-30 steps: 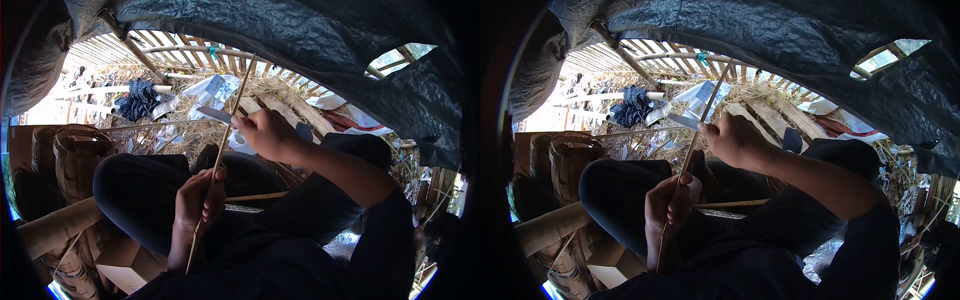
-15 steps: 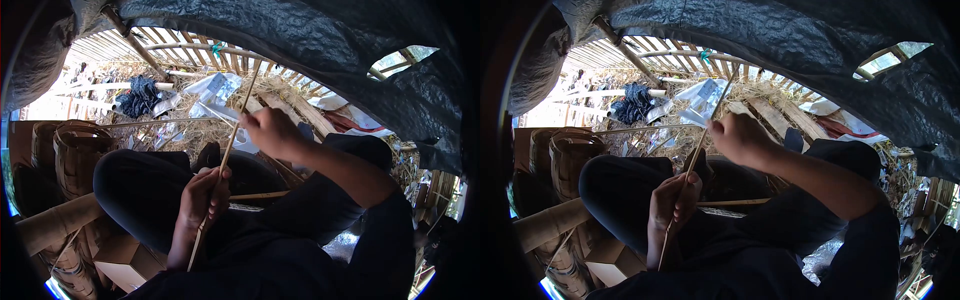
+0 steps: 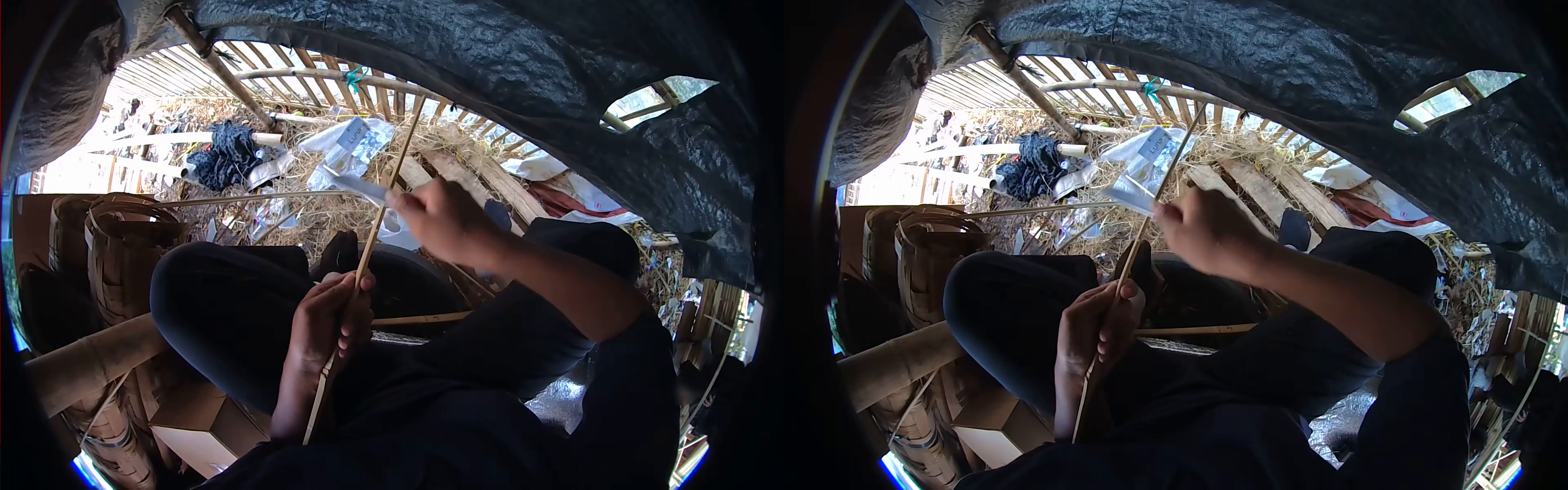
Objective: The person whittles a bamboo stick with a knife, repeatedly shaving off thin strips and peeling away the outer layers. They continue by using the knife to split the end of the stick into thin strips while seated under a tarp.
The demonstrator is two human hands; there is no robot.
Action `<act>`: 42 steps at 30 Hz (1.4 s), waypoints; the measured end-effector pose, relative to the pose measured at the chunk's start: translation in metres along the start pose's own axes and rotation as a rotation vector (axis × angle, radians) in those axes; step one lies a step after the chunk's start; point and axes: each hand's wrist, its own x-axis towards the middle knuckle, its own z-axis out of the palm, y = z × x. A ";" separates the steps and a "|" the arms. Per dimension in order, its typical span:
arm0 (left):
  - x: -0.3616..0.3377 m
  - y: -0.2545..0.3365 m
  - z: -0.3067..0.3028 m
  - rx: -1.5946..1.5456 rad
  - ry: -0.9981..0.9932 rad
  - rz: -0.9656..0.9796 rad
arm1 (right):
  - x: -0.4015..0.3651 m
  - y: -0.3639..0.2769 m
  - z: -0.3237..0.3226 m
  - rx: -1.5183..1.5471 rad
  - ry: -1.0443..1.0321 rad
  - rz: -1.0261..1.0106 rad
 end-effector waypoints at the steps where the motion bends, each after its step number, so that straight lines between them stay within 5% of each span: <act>1: 0.001 0.001 0.000 -0.043 -0.039 -0.001 | 0.008 0.001 -0.009 0.013 0.013 0.074; 5: -0.001 0.004 -0.001 -0.065 -0.031 0.017 | -0.017 -0.003 0.030 0.106 0.029 -0.140; 9: -0.001 0.003 -0.002 -0.105 -0.052 -0.002 | 0.000 -0.001 -0.004 0.080 0.005 0.034; 13: -0.005 0.006 -0.002 -0.084 -0.029 0.014 | -0.020 -0.008 0.027 0.149 0.031 -0.138; 17: -0.003 0.004 -0.003 -0.113 -0.074 -0.005 | -0.009 -0.010 0.001 0.070 -0.007 0.053; 20: -0.004 0.004 -0.002 -0.085 -0.042 0.006 | -0.024 -0.011 0.023 0.152 0.032 -0.164; 23: -0.003 -0.001 -0.007 -0.115 -0.065 -0.009 | -0.010 -0.018 -0.006 0.081 -0.054 0.111; 28: -0.010 0.003 -0.006 -0.066 -0.035 0.014 | -0.027 -0.018 0.017 0.052 0.010 -0.123; 29: -0.009 0.003 -0.007 -0.061 -0.034 0.008 | -0.018 -0.013 0.010 0.130 -0.110 0.058; 31: -0.007 0.000 -0.008 -0.083 -0.087 0.015 | -0.007 -0.005 -0.003 0.056 -0.016 0.069; 35: -0.007 0.002 -0.007 -0.035 -0.045 0.025 | -0.032 -0.007 0.033 0.102 0.003 -0.219; 38: -0.008 -0.001 -0.006 -0.043 -0.046 0.010 | -0.015 -0.010 0.001 0.043 0.006 0.082; 42: -0.010 0.002 -0.005 -0.017 -0.018 0.023 | -0.035 -0.013 0.031 0.051 0.030 -0.141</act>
